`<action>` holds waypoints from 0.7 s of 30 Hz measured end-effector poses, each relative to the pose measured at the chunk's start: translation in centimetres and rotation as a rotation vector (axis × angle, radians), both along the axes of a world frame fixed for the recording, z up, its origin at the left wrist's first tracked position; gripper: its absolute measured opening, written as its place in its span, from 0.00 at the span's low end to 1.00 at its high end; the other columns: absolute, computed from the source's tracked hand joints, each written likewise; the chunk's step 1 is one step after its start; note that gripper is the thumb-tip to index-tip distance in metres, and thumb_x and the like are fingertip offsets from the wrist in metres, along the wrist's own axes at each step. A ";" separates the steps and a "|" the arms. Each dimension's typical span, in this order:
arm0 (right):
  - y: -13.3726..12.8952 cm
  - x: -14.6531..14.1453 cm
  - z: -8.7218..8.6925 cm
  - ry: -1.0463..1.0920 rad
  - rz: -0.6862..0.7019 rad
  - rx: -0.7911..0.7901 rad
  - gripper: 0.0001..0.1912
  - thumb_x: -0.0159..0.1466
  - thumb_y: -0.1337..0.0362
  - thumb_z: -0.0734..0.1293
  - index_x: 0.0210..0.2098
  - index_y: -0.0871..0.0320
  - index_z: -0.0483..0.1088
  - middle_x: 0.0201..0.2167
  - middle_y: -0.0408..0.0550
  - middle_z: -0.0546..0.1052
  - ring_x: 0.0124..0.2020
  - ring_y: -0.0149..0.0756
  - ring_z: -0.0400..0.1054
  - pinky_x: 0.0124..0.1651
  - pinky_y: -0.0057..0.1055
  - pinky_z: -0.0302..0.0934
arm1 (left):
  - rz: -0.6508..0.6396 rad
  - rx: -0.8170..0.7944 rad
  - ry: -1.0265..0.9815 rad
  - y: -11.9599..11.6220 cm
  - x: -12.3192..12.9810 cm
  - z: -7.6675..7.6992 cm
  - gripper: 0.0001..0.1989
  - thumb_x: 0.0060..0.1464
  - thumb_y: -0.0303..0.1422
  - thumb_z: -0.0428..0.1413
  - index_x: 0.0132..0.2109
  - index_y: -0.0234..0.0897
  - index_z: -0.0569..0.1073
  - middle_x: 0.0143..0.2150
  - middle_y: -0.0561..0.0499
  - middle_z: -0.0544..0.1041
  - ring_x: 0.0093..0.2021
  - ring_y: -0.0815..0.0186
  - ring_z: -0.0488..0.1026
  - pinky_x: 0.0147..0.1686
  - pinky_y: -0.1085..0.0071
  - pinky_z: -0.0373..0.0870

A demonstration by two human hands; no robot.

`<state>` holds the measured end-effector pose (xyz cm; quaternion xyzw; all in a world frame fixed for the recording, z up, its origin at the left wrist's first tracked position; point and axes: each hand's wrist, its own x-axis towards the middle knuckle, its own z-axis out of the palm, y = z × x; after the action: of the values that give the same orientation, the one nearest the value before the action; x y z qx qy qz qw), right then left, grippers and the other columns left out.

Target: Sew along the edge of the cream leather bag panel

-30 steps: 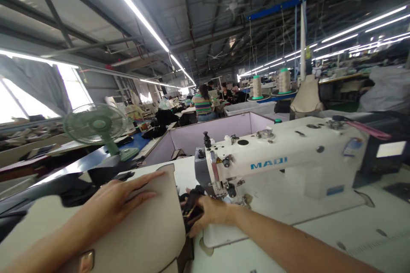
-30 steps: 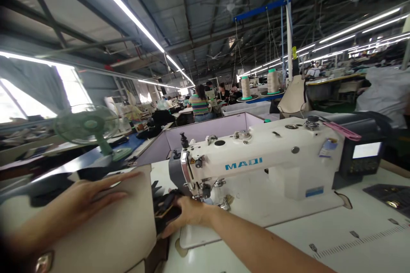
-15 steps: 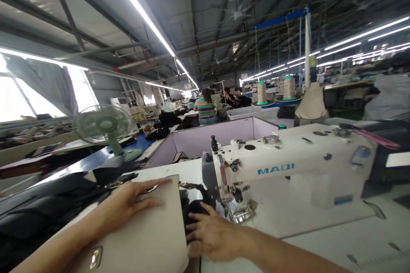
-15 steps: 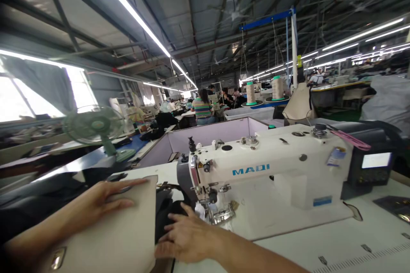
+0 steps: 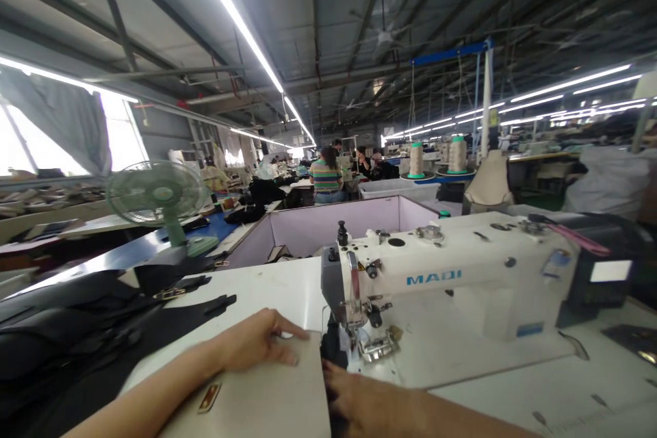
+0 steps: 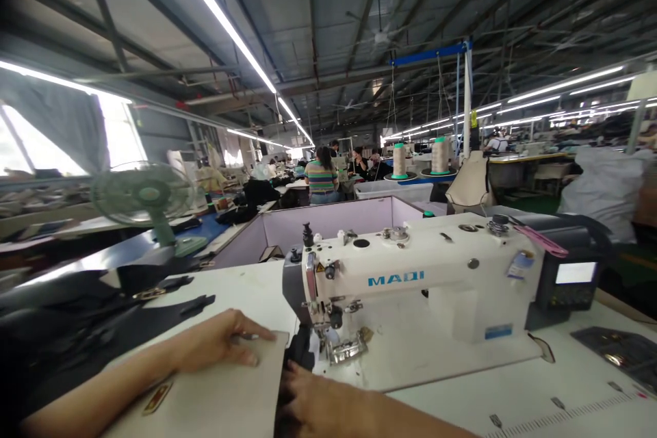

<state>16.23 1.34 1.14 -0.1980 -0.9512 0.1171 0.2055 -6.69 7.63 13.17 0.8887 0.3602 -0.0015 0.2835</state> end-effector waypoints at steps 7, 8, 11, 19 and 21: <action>-0.8 1.1 -4.1 0.051 -0.165 0.110 0.11 0.69 0.71 0.59 0.42 0.60 0.73 0.47 0.52 0.74 0.56 0.37 0.62 0.58 0.27 0.59 | -0.068 0.304 0.162 -1.4 4.2 -3.1 0.17 0.51 0.36 0.62 0.49 0.57 0.76 0.41 0.47 0.80 0.44 0.46 0.76 0.45 0.53 0.70; -0.5 1.3 -4.7 0.059 -0.178 0.125 0.12 0.69 0.72 0.58 0.42 0.61 0.72 0.45 0.53 0.75 0.53 0.36 0.65 0.54 0.25 0.62 | -0.095 0.343 0.199 -1.5 4.9 -3.4 0.16 0.52 0.34 0.61 0.48 0.57 0.77 0.39 0.47 0.81 0.42 0.45 0.77 0.43 0.52 0.71; 0.4 2.0 -6.9 0.073 -0.209 0.243 0.14 0.69 0.73 0.56 0.46 0.62 0.71 0.43 0.54 0.76 0.47 0.36 0.70 0.48 0.23 0.67 | -0.160 0.446 0.311 -2.1 6.9 -3.9 0.14 0.57 0.30 0.56 0.47 0.53 0.77 0.34 0.44 0.80 0.37 0.45 0.77 0.36 0.52 0.72; 1.5 4.1 -12.1 0.002 -0.409 0.669 0.16 0.68 0.74 0.59 0.53 0.65 0.70 0.40 0.53 0.79 0.43 0.37 0.74 0.52 0.24 0.67 | -0.135 0.456 0.592 -4.0 9.1 -1.0 0.16 0.59 0.19 0.49 0.46 0.38 0.76 0.44 0.43 0.77 0.44 0.54 0.75 0.43 0.60 0.69; 1.7 3.6 -12.5 0.054 -0.461 0.764 0.14 0.67 0.75 0.60 0.48 0.65 0.74 0.36 0.52 0.79 0.38 0.36 0.75 0.48 0.21 0.70 | -0.158 0.492 0.560 -3.8 8.5 -0.8 0.16 0.59 0.20 0.50 0.47 0.38 0.76 0.44 0.42 0.77 0.44 0.55 0.75 0.43 0.61 0.68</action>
<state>19.80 3.01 -11.36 -0.3116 -0.8516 -0.2864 0.3094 1.81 3.80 12.33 0.9205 0.3436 -0.1797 -0.0487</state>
